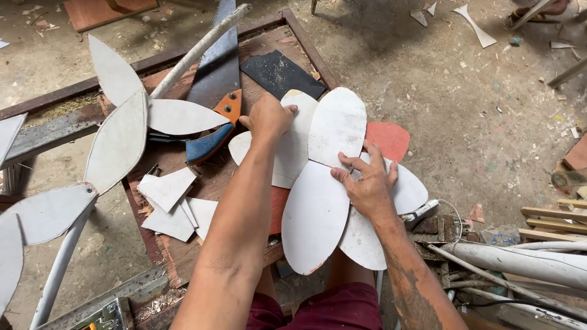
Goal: Sanding a wooden petal and assembling a decorative wooden flower on a workshop table.
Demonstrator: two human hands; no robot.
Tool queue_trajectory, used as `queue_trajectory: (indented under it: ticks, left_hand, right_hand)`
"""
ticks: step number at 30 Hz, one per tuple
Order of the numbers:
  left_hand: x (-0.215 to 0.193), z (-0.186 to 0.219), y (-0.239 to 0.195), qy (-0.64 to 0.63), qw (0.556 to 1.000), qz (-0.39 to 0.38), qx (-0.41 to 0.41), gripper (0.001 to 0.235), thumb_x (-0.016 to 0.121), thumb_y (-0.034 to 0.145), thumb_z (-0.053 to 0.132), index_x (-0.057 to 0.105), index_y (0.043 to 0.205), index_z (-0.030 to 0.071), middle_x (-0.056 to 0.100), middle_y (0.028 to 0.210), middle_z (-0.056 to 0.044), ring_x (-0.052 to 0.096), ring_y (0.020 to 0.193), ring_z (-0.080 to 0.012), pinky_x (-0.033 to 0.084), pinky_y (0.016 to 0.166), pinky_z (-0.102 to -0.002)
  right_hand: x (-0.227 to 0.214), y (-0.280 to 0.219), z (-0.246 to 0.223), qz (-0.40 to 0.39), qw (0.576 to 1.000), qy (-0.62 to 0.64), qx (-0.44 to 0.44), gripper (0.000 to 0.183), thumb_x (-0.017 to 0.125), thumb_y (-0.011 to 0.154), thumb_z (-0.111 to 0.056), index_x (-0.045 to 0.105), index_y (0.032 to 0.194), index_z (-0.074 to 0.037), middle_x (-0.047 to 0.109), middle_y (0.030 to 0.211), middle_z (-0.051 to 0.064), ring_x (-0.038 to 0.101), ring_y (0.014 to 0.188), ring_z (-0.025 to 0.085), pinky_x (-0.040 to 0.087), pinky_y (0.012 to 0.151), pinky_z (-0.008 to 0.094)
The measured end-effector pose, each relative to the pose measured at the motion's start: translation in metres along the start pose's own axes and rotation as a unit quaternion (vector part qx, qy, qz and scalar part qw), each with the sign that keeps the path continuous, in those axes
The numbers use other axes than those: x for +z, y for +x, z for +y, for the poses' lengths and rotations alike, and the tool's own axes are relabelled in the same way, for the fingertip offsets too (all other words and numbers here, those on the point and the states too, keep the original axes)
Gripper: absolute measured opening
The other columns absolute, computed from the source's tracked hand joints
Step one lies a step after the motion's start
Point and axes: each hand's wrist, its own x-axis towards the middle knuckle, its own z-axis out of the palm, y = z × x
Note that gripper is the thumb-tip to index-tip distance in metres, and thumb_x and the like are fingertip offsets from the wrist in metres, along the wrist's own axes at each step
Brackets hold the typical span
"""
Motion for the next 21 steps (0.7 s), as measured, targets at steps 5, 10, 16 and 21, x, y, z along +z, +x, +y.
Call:
queue_trajectory:
  ticks: [5,10,16,21]
  left_hand:
    - [0.003,-0.004,0.009,-0.015,1.000,-0.011,0.001,0.049,0.078,0.089,0.033,0.064,0.120,-0.002,0.072,0.112,-0.022,0.068,0.116,-0.0410,0.034,0.101,-0.062]
    - [-0.014,0.006,-0.004,0.006,0.999,-0.042,0.001,0.051,0.078,0.091,0.032,0.065,0.124,-0.004,0.071,0.118,-0.022,0.067,0.118,-0.0388,0.039,0.099,-0.055]
    - [-0.047,0.017,-0.042,-0.035,0.993,0.048,0.106,0.041,0.067,0.099,0.020,0.060,0.133,-0.001,0.059,0.127,-0.019,0.064,0.118,-0.0343,0.043,0.096,-0.048]
    - [-0.063,-0.015,-0.094,-0.195,0.957,0.094,0.193,0.025,0.063,0.101,0.019,0.069,0.118,0.002,0.065,0.107,-0.016,0.069,0.103,-0.0315,0.051,0.091,-0.043]
  right_hand:
    - [-0.002,0.001,-0.002,-0.001,1.000,0.003,0.000,0.041,0.071,0.088,-0.062,0.073,0.122,-0.039,0.041,0.159,0.005,0.033,0.153,0.026,0.001,0.124,0.064]
    - [-0.003,0.001,-0.002,-0.008,1.000,0.003,0.003,0.043,0.072,0.087,-0.061,0.074,0.122,-0.037,0.041,0.160,0.007,0.034,0.153,0.027,0.002,0.124,0.064]
    - [-0.023,-0.008,-0.026,-0.015,0.998,-0.063,0.026,0.032,0.061,0.091,-0.037,0.076,0.114,-0.021,0.072,0.126,0.005,0.060,0.130,0.028,0.030,0.114,0.059]
    - [-0.004,-0.003,0.000,0.006,0.999,-0.046,-0.014,0.027,0.069,0.090,-0.044,0.077,0.108,-0.026,0.068,0.130,0.003,0.056,0.130,0.033,0.029,0.116,0.064]
